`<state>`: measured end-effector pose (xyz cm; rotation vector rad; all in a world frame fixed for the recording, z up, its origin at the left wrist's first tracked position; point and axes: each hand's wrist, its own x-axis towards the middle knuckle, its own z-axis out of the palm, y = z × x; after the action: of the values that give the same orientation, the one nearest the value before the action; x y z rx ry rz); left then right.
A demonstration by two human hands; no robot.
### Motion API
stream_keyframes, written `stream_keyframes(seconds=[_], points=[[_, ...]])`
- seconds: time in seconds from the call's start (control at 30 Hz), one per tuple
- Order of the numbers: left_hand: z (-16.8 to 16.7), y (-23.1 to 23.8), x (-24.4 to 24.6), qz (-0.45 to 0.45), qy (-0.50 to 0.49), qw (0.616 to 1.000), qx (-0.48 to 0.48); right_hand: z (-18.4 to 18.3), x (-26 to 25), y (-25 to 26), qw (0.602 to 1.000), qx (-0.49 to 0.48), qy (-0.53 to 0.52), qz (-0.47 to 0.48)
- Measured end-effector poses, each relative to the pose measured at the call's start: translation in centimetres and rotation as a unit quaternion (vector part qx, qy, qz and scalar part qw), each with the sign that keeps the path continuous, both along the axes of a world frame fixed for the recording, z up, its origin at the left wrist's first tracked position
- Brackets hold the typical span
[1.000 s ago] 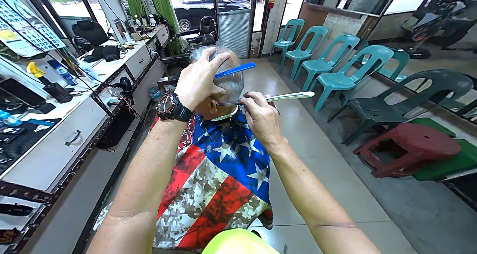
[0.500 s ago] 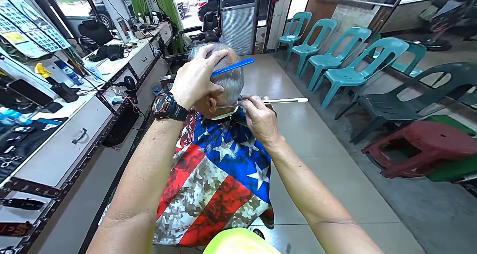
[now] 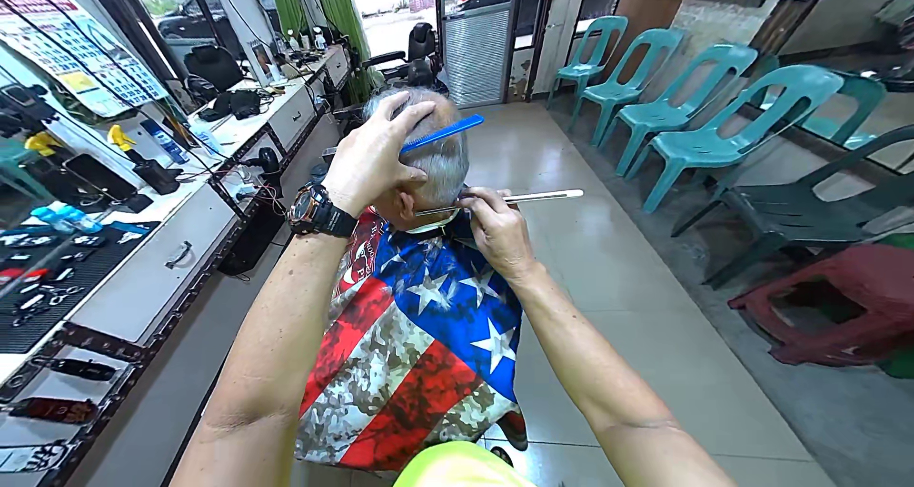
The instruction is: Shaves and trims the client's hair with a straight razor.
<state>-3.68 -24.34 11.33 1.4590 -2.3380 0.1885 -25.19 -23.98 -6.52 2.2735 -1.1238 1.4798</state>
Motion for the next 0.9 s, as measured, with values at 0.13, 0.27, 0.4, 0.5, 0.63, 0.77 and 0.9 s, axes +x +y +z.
stream_keyframes(seconds=[0.13, 0.27, 0.4, 0.5, 0.63, 0.77, 0.9], points=[[-0.1, 0.4, -0.2, 0.005, 0.000, 1.000, -0.003, -0.2, -0.5, -0.6, 0.999, 0.008, 0.021, 0.034], [-0.1, 0.9, -0.7, 0.028, 0.003, 1.000, 0.001, 0.0, -0.8, -0.7, 0.998, 0.014, 0.003, 0.059], [-0.5, 1.7, -1.4, 0.050, 0.003, 0.999, -0.004, -0.2, -1.3, -1.2, 0.996, 0.038, 0.012, 0.079], [-1.5, 2.8, -1.6, 0.074, 0.025, 0.996, -0.035, -0.5, -1.5, -1.6, 0.994, 0.061, 0.022, 0.085], [-5.2, 7.5, -0.6, 0.034, 0.202, 0.963, -0.176, -0.2, -3.1, 0.1, 0.973, 0.135, -0.072, 0.172], [-11.6, 14.3, -2.2, 0.020, 0.504, 0.854, -0.126, 0.0, -4.3, 5.9, 0.873, 0.304, -0.271, 0.267], [-16.8, 18.4, -4.2, -0.067, 0.652, 0.753, -0.052, -0.8, -1.0, 13.3, 0.819, 0.374, -0.280, 0.332]])
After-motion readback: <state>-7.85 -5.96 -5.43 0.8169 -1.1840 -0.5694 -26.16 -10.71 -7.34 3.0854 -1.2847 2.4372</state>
